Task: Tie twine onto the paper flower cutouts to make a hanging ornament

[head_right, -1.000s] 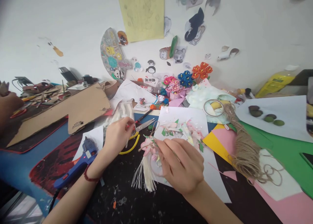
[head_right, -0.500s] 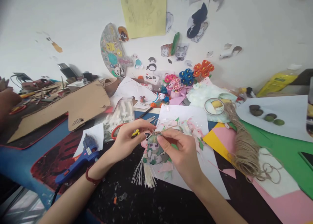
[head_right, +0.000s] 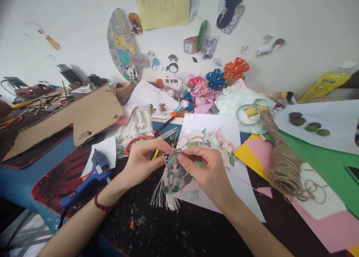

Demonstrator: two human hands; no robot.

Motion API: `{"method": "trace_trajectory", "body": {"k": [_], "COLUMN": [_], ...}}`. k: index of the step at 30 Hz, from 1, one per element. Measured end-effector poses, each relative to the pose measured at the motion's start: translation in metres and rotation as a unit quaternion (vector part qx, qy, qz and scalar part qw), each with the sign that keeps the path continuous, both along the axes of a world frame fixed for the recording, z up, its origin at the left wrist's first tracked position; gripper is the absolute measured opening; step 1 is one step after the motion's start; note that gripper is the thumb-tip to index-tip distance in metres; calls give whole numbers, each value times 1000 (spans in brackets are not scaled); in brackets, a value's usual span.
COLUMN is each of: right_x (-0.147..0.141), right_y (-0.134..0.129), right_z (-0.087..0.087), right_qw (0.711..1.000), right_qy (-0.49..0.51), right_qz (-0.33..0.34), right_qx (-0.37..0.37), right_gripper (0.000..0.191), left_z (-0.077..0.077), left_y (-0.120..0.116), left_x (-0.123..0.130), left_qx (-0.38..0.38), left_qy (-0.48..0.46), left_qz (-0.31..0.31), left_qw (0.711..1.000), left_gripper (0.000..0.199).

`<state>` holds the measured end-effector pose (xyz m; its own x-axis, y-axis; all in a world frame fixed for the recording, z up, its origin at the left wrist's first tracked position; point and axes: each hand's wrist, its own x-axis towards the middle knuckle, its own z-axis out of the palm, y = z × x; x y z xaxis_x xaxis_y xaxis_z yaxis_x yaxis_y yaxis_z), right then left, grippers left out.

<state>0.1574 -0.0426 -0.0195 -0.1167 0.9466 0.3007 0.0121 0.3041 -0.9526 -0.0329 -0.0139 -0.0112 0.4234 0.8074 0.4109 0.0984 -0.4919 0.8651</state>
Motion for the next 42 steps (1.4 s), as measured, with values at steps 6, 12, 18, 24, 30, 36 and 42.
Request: {"method": "trace_trajectory", "body": {"k": [6, 12, 18, 24, 30, 36, 42], "right_x": [1, -3, -6, -9, -11, -11, -12], "right_y": [3, 1, 0, 0, 1, 1, 3], "right_z": [-4, 2, -2, -5, -2, -6, -13], "right_qw": [999, 1000, 998, 995, 993, 993, 993], "right_qy": [18, 7, -2, 24, 13, 28, 65], "right_qz": [31, 14, -12, -10, -22, -22, -6], "right_qx": [-11, 26, 67, 99, 112, 115, 98], "right_gripper": [9, 8, 5, 10, 12, 14, 14], "left_z": [0, 0, 1, 4, 1, -2, -2], "left_y": [-2, -6, -10, -10, -11, -12, -14], "left_x": [-1, 1, 3, 4, 5, 7, 9], "left_qx": [30, 40, 56, 66, 65, 62, 51], "left_qy": [15, 1, -9, -15, -25, -37, -45], "left_qz": [11, 34, 52, 59, 66, 76, 92], "left_qw": [999, 999, 997, 996, 995, 995, 993], "left_gripper": [8, 6, 12, 14, 12, 14, 10]}}
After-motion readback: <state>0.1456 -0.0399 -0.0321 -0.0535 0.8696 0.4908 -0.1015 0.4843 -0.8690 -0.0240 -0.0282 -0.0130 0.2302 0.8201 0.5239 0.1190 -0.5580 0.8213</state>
